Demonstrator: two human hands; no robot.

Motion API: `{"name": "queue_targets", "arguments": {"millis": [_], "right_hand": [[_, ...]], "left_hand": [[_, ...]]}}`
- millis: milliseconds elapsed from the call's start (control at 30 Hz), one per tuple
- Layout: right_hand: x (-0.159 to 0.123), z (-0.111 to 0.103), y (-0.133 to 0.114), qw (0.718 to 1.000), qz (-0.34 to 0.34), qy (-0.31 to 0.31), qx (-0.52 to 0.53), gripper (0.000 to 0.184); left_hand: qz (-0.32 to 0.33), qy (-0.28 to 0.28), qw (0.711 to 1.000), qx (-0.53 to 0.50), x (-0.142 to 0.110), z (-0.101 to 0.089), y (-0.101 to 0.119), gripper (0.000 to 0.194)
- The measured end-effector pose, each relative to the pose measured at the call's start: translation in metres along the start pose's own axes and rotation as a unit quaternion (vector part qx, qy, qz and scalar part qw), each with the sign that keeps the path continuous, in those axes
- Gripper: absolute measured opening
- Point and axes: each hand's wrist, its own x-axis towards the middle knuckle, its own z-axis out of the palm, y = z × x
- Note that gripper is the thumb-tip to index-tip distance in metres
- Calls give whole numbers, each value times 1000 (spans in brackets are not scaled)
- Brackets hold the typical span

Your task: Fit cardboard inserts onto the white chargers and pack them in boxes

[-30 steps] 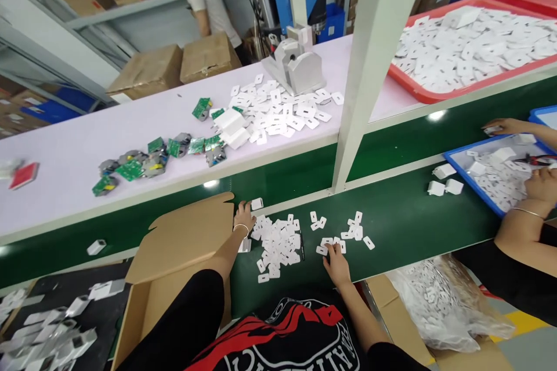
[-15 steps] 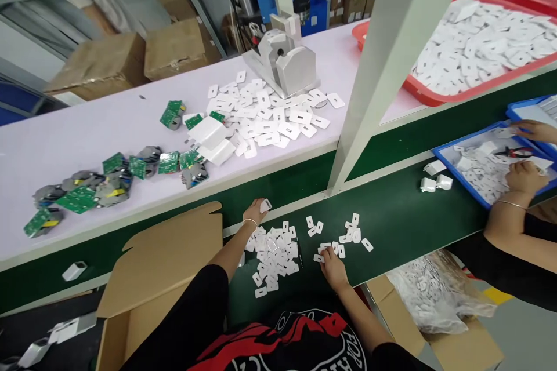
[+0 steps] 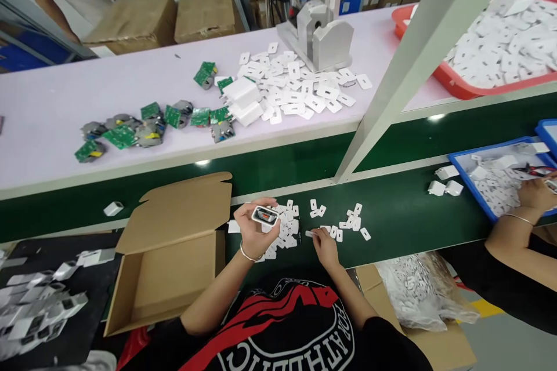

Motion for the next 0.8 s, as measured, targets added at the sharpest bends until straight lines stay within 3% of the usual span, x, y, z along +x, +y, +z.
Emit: {"name": "queue_targets", "arguments": {"millis": [100, 233, 367, 500, 633, 800], "right_hand": [[7, -20, -34, 998, -10, 23, 65, 34], [10, -50, -91, 988, -21, 54, 140, 35], [-2, -87, -157, 944, -12, 71, 322, 30], [-22, -115, -206, 914, -36, 44, 402, 22], [-35, -123, -223, 904, -67, 27, 421, 22], [-41, -116, -220, 908, -74, 29, 410, 24]], "left_hand": [[50, 25, 998, 14, 4, -2, 36, 59], [106, 53, 991, 64, 3, -7, 67, 65], [124, 42, 982, 134, -7, -12, 82, 67], [107, 23, 979, 175, -20, -14, 87, 55], [95, 23, 973, 209, -32, -10, 88, 45], [77, 0, 975, 207, -41, -3, 86, 40]]}}
